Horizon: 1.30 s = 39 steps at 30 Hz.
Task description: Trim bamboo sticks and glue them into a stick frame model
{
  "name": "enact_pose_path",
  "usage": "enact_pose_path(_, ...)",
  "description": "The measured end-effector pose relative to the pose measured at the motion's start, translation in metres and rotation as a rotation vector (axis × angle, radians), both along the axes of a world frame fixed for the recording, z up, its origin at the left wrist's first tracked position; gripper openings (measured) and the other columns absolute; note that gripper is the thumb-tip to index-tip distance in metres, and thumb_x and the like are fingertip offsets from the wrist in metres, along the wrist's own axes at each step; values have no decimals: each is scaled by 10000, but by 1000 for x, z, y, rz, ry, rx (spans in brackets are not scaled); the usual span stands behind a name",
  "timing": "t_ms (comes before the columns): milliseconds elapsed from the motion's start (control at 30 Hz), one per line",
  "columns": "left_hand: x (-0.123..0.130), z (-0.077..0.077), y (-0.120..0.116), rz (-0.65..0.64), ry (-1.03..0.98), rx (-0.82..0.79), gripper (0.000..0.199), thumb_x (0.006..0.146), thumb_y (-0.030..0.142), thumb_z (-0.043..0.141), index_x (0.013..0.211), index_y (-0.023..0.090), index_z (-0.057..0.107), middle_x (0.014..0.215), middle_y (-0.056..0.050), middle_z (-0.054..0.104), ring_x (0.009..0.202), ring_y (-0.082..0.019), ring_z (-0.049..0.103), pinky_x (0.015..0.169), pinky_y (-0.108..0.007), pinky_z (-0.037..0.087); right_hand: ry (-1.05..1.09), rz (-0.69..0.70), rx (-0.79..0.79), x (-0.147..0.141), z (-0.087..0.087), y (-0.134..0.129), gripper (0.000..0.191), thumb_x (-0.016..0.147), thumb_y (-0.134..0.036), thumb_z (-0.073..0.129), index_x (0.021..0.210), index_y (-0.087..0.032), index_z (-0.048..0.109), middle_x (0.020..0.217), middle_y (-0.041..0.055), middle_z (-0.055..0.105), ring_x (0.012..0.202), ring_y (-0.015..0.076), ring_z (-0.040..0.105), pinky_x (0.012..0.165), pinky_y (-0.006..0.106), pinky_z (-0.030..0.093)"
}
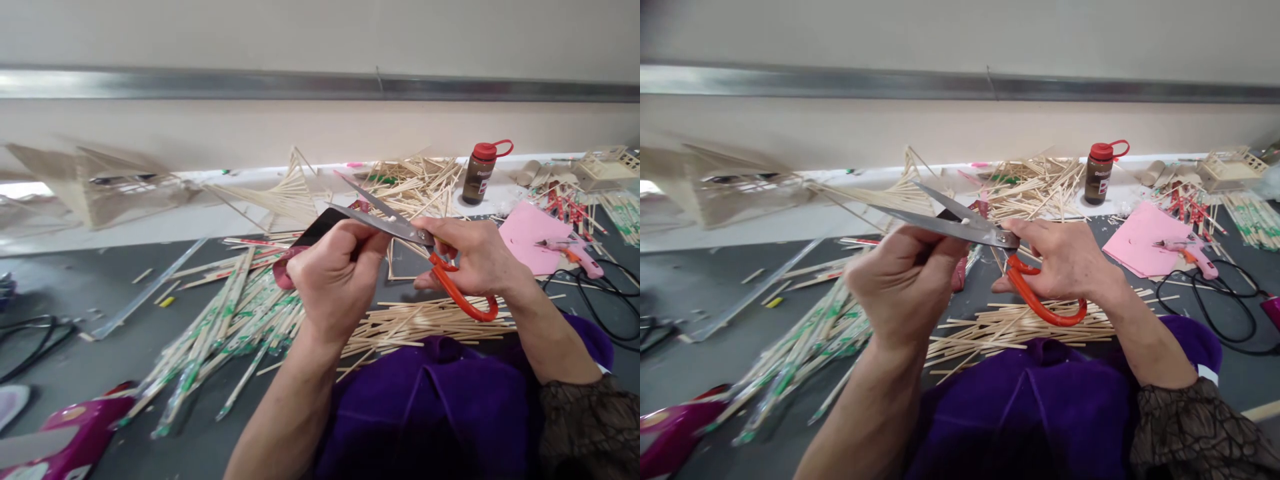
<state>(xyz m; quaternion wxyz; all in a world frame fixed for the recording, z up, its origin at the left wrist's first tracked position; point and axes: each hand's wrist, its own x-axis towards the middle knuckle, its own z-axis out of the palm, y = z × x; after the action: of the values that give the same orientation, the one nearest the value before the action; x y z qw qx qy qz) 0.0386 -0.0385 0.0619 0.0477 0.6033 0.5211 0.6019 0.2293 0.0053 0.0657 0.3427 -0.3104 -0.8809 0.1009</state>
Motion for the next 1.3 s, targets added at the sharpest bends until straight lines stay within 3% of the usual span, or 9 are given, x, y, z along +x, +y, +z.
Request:
enact_pose_path(233, -4, 0, 2, -221, -272, -180, 193, 816, 289, 737, 651, 219, 664, 570, 30, 593, 484, -96, 484, 441, -240, 373, 21, 51, 12, 5, 6, 1, 632, 793, -642, 666, 1176, -140, 698, 741, 5, 675, 589, 110, 521, 582, 252, 371)
enact_pose_path(467, -1, 11, 4, -425, -523, -381, 186, 714, 291, 787, 642, 186, 651, 479, 48, 508, 366, -58, 371, 346, -209, 259, -4, 102, -4, 10, 8, 5, 549, 720, -560, 779, 1085, -155, 719, 712, -21, 647, 574, 94, 493, 567, 236, 359)
enact_pose_path(700, -6, 17, 6, -446, -531, -513, 219, 685, 280, 764, 574, 176, 606, 463, 33, 506, 365, -59, 394, 335, -183, 266, -52, 97, -71, 11, 10, 5, 491, 714, -546, 785, 1030, -176, 720, 647, -49, 573, 562, 88, 480, 555, 230, 330)
enact_pose_path(933, -8, 14, 9, -524, -545, -568, 176, 706, 262, 732, 596, 175, 626, 437, 27, 531, 299, -39, 320, 301, -187, 183, -86, 85, -126, 13, 12, 5, 472, 724, -521, 777, 1035, -170, 723, 646, -46, 567, 553, 84, 462, 553, 236, 317)
enact_pose_path(1100, 1, 3, 16, -436, -467, -454, 156, 750, 284, 720, 678, 182, 626, 571, 13, 635, 377, -62, 478, 336, -182, 312, -123, -10, -129, 17, 10, 8, 455, 742, -539, 751, 1027, -186, 720, 653, -39, 571, 568, 96, 474, 560, 245, 309)
enact_pose_path(1300, 4, -2, 15, -227, -297, -241, 135, 777, 235, 697, 678, 202, 611, 565, 41, 600, 466, -79, 493, 431, -209, 386, -110, -19, -141, 11, 9, 7, 475, 773, -543, 715, 1080, -180, 716, 643, -37, 568, 564, 102, 473, 574, 253, 320)
